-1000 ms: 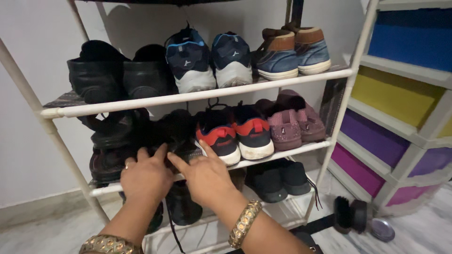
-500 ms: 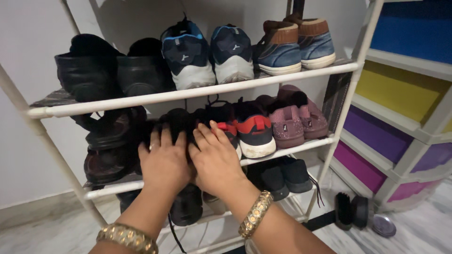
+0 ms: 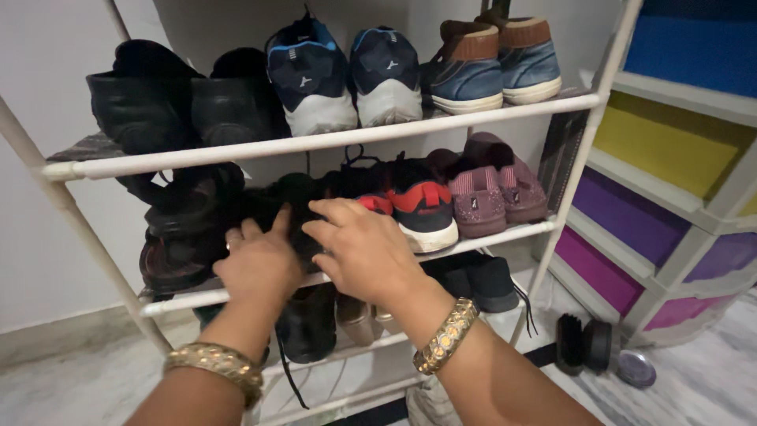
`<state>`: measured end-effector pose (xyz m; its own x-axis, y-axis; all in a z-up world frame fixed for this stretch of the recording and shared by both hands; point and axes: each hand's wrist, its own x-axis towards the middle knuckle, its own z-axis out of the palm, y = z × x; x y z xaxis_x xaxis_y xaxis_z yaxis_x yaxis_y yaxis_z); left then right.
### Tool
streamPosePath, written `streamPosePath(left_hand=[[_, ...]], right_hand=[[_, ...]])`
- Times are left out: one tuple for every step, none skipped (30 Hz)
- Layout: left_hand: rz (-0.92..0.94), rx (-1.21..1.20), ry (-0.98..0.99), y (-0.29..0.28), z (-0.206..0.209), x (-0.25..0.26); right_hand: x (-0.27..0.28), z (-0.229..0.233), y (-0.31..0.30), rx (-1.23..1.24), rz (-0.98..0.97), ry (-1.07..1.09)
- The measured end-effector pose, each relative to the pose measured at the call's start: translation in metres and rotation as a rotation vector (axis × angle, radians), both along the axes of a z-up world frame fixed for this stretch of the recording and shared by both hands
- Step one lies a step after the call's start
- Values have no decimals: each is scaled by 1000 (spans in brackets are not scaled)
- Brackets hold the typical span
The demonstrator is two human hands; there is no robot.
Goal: The person removes several pairs of shoes from a white multi-tier shoe rack, including pink slippers, black sandals, and black sneakers. They place the shoes back on the rack in a different arrangement and wipe the rack surface with a cloth.
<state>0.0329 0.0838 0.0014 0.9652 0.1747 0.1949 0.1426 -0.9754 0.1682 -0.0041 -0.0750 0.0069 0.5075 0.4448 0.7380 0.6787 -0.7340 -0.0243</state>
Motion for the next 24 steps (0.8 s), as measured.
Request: streamPosePath(left_hand=[[16,44,-60,-5,-6,-3],[29,84,-122,-10,-8,-3],[37,86,-100,-12,-9,-2],[43,86,-72,-15,-10,-2],[49,88,-45,-18,-12,-1],[56,135,-59,-19,-11,0],[62,182,-74,-19,-10,2],[72,231,-90,-19,-9,2],[72,224,-2,-20,-7,3],[73,217,82,-21,-2,7],[73,209,165,-22,1,10],[71,196,192,-23,4,11],[69,183,218,-24,5,13],[66,170,245,-23,6,14],[56,176,215,-22,6,15],[44,180,187,-21,3,15],[32,184,159,-20,0,14],[18,213,87,-19,-5,12],[5,241,15,-17,-11,8],[-9,270,-60,-17,-15,6],[-34,250,-167,-17,-18,4],[-59,228,-273,-19,-21,1],[-83,206,-380,-21,-22,-2],[-107,196,-430,-22,-22,-5]], right_hand=[[-1,2,1,0,-8,8],[-2,4,0,-3,-20,14],[-2,5,0,0,-20,6],[-2,5,0,1,-22,2],[-2,4,-1,3,-23,-1],[-1,4,0,9,-37,3],[0,3,0,15,-50,6],[0,2,1,23,-61,8],[1,0,2,-1,-72,23],[3,0,4,-24,-83,34],[3,-1,5,-48,-95,45],[3,-2,6,-50,-75,64],[3,-3,7,-53,-56,83],[3,-2,8,-55,-37,102],[4,-2,9,-39,-31,121],[4,-1,10,-25,-28,142],[4,-1,9,-10,-24,164],[3,0,8,6,-18,201],[3,1,7,23,-13,238],[4,2,5,41,-8,273],[4,2,2,64,23,263],[4,2,-2,87,55,253],[4,1,-7,110,87,244],[5,1,-13,122,145,248]])
